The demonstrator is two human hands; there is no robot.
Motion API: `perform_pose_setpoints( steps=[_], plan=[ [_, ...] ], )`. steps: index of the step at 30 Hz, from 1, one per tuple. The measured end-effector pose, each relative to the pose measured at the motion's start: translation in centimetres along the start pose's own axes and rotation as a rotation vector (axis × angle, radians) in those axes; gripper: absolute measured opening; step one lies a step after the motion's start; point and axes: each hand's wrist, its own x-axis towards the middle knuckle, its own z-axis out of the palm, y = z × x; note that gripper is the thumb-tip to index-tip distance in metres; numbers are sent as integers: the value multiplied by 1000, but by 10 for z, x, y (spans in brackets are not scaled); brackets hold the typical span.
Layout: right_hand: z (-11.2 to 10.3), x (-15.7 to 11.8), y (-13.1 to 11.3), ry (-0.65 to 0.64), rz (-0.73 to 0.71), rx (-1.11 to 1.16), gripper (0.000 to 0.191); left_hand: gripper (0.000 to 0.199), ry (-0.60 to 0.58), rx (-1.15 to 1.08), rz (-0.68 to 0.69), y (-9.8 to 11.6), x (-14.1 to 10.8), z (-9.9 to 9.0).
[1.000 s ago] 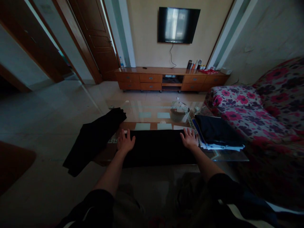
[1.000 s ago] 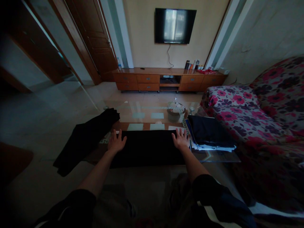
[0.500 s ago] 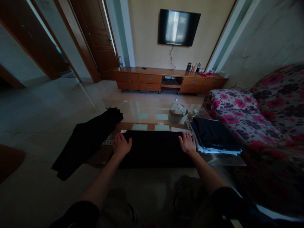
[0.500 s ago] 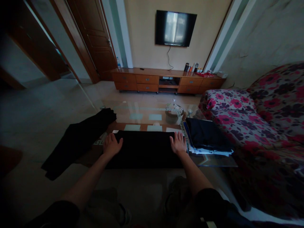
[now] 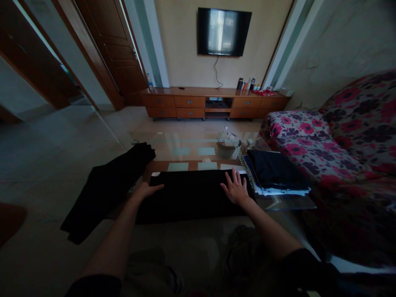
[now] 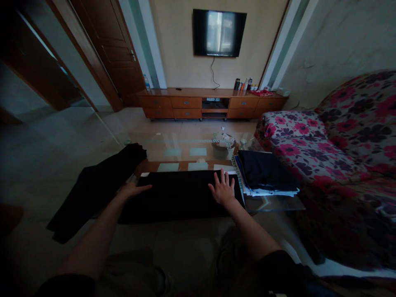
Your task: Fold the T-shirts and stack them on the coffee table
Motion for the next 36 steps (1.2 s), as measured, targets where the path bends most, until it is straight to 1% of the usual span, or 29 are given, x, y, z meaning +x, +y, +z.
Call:
perform_pose_setpoints(
  steps=[3, 4, 6, 8, 10, 12, 14, 15, 17, 19, 21, 22, 23, 24, 26, 27, 28, 29, 30, 31, 33, 36],
  plan=[
    [-1, -3, -3, -38, -15, 35, 72, 47, -104, -108, -19, 3, -2, -4],
    [-2, -5, -5, -36, -30, 45, 71, 41, -116, -140, -11, 4, -2, -5],
    [-7, -7, -11, -4, -67, 68, 68, 35, -106, -189, 27, 6, -4, -9],
    [-14, -7, -17, 51, -112, 120, 63, 33, -68, -224, 80, 9, -9, -13],
    [-22, -5, -23, 103, -162, 246, 57, 34, -73, -275, 126, 14, -18, -16],
    [-29, -2, -30, 121, -221, 458, 50, 37, -149, -384, 161, 25, -31, -18],
    [-31, -2, -40, 88, -268, 719, 43, 41, -223, -524, 207, 39, -47, -19],
    [-32, -4, -45, 37, -276, 857, 39, 43, -230, -578, 241, 48, -55, -19],
    [-32, -11, -57, -131, -246, 1127, 35, 46, -203, -637, 330, 67, -71, -17],
    [-33, -21, -69, -322, -152, 1387, 38, 46, -199, -678, 415, 87, -87, -12],
    [-36, -30, -80, -486, -18, 1648, 48, 45, -237, -741, 467, 105, -102, -3],
    [-39, -34, -83, -557, 50, 1772, 52, 45, -280, -765, 488, 113, -110, 3],
    [-41, -37, -86, -626, 105, 1882, 52, 44, -315, -775, 498, 121, -118, 10],
    [-44, -39, -88, -692, 146, 1969, 50, 44, -380, -771, 502, 126, -124, 17],
    [-47, -41, -89, -801, 195, 2046, 45, 48, -553, -778, 495, 134, -135, 29],
    [-47, -40, -88, -818, 212, 2045, 45, 50, -634, -792, 484, 137, -139, 34],
    [-47, -40, -88, -800, 233, 2027, 44, 52, -694, -816, 472, 138, -141, 39],
    [-45, -39, -87, -744, 257, 2000, 43, 53, -723, -840, 463, 138, -142, 42],
    [-42, -38, -86, -665, 276, 1970, 41, 53, -716, -861, 457, 137, -141, 44],
    [-39, -36, -86, -585, 285, 1941, 40, 52, -684, -874, 455, 135, -139, 46],
    [-33, -34, -86, -466, 291, 1890, 40, 47, -568, -885, 452, 131, -132, 47],
    [-29, -30, -85, -406, 263, 1855, 36, 39, -341, -875, 402, 123, -119, 52]
  ],
)
